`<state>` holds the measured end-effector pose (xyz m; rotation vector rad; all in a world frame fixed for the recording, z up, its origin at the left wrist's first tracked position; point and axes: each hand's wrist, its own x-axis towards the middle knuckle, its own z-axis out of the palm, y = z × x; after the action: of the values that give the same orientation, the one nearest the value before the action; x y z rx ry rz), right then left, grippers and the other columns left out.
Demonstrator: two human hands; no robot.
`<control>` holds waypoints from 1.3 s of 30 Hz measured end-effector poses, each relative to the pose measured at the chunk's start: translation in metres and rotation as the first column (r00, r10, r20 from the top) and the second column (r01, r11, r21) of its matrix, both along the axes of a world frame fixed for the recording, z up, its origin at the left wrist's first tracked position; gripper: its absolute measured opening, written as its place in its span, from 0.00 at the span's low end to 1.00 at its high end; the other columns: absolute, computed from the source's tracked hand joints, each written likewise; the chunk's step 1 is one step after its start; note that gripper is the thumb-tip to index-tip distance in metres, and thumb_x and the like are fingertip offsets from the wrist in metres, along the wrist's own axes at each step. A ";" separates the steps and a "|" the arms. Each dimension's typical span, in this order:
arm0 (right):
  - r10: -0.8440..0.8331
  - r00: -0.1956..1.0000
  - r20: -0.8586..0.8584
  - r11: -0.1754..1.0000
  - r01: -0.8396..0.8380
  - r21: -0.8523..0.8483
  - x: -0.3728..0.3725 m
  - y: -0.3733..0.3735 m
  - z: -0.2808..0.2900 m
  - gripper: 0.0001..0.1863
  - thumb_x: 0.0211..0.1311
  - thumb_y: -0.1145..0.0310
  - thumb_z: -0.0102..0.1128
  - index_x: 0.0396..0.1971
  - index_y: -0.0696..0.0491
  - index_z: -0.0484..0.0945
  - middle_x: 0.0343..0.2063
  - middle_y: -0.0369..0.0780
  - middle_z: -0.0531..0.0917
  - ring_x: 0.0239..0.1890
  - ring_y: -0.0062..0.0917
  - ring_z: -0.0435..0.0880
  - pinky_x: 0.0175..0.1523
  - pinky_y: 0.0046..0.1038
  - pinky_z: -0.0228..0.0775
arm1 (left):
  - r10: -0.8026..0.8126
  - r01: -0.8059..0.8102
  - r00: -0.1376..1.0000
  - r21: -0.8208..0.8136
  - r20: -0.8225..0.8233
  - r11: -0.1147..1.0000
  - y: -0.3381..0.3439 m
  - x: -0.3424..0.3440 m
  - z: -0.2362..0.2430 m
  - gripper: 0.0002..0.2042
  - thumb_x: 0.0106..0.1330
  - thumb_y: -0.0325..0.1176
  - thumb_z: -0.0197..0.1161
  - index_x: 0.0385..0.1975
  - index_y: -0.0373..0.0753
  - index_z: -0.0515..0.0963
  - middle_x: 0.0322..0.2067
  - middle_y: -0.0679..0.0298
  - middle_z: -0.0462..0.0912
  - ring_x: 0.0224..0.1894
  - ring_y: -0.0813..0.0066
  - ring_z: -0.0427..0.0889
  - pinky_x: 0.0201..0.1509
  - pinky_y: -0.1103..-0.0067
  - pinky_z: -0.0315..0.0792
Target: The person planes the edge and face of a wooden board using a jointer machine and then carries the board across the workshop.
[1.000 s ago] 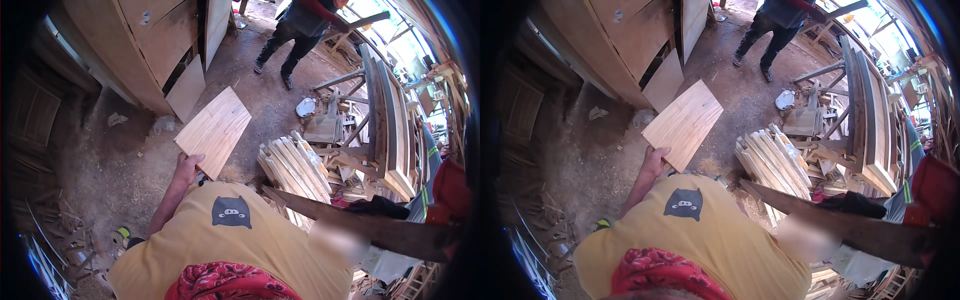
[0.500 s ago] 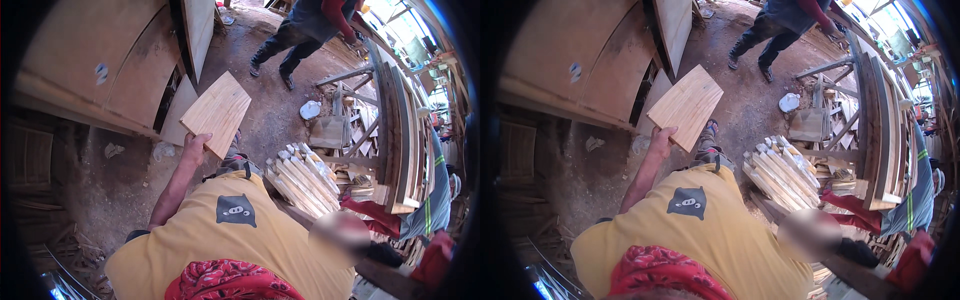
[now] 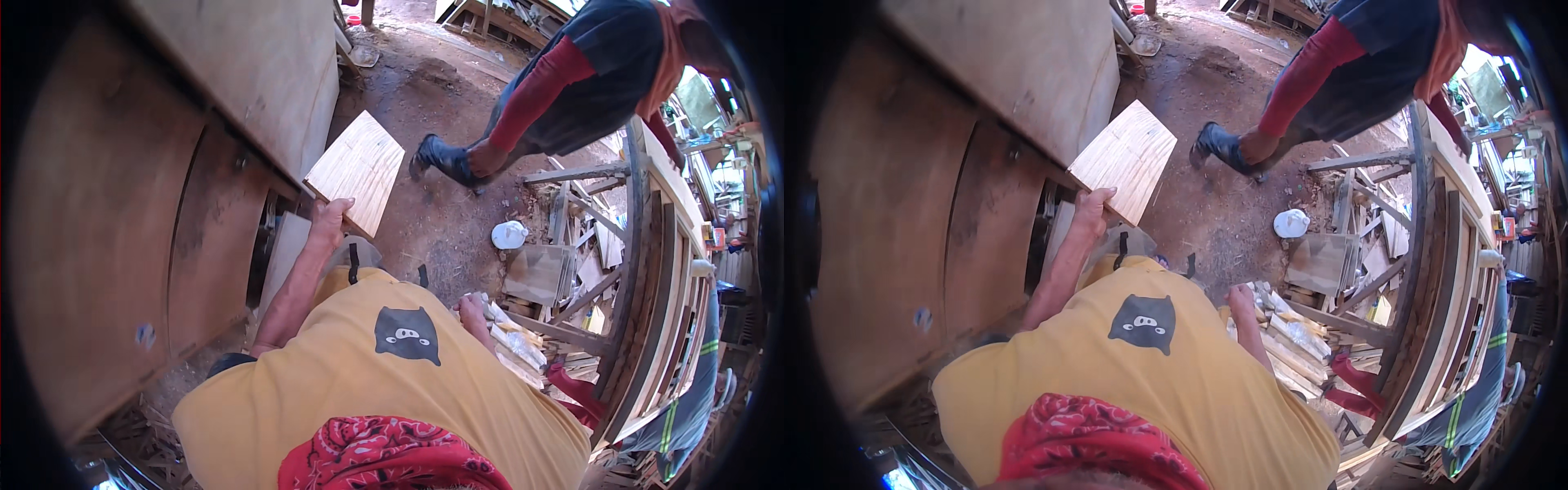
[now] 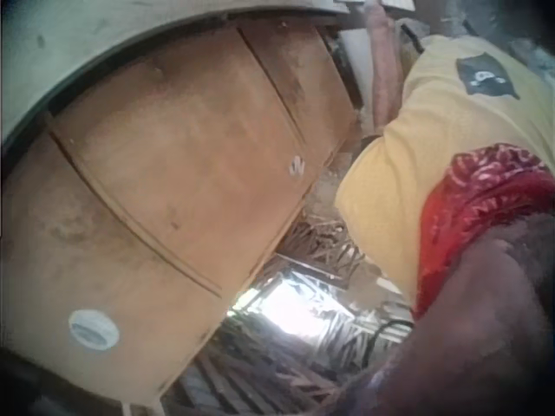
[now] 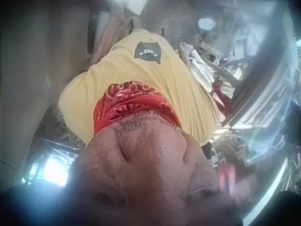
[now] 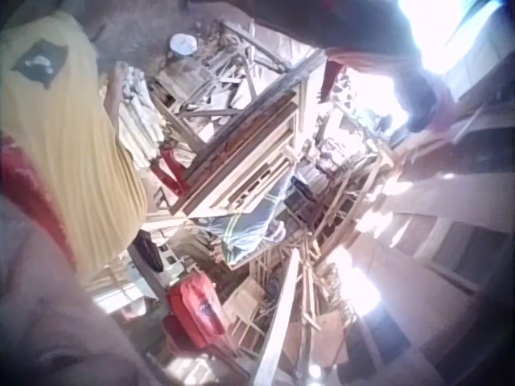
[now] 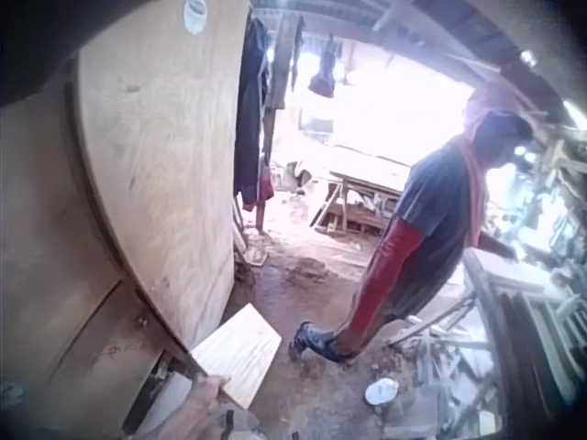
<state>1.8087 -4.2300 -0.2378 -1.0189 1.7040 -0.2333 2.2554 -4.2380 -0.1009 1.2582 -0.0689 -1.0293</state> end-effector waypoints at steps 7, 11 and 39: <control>0.196 0.947 -0.255 0.979 -0.176 0.100 0.042 -0.109 -0.093 0.13 0.60 0.66 0.56 0.33 0.62 0.80 0.23 0.42 0.83 0.33 0.26 0.85 0.40 0.31 0.76 | -0.100 0.101 0.994 0.033 -0.035 0.994 -0.203 0.100 -0.031 0.23 0.57 0.25 0.63 0.55 0.29 0.72 0.46 0.55 0.82 0.45 0.64 0.85 0.47 0.68 0.83; 0.071 0.978 -0.195 0.993 -0.052 0.102 0.080 -0.179 -0.050 0.12 0.61 0.65 0.56 0.33 0.61 0.80 0.24 0.41 0.83 0.33 0.25 0.84 0.40 0.31 0.75 | -0.200 0.193 0.979 0.145 0.034 0.970 -0.326 0.139 -0.038 0.23 0.56 0.25 0.65 0.54 0.30 0.72 0.44 0.56 0.82 0.42 0.65 0.85 0.45 0.68 0.84; -0.594 0.803 -0.047 0.805 0.594 -0.011 0.047 -0.756 -0.045 0.08 0.62 0.65 0.57 0.27 0.53 0.75 0.19 0.36 0.79 0.19 0.20 0.74 0.25 0.28 0.67 | -0.711 0.705 0.703 0.110 0.025 0.701 -0.981 -0.004 -0.042 0.25 0.53 0.29 0.67 0.51 0.25 0.73 0.43 0.52 0.81 0.40 0.64 0.84 0.46 0.70 0.79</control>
<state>1.8556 -4.9860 -0.2829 -0.4520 2.0329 -0.6143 2.2517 -5.2187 -0.1427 1.3789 -0.6130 -1.6733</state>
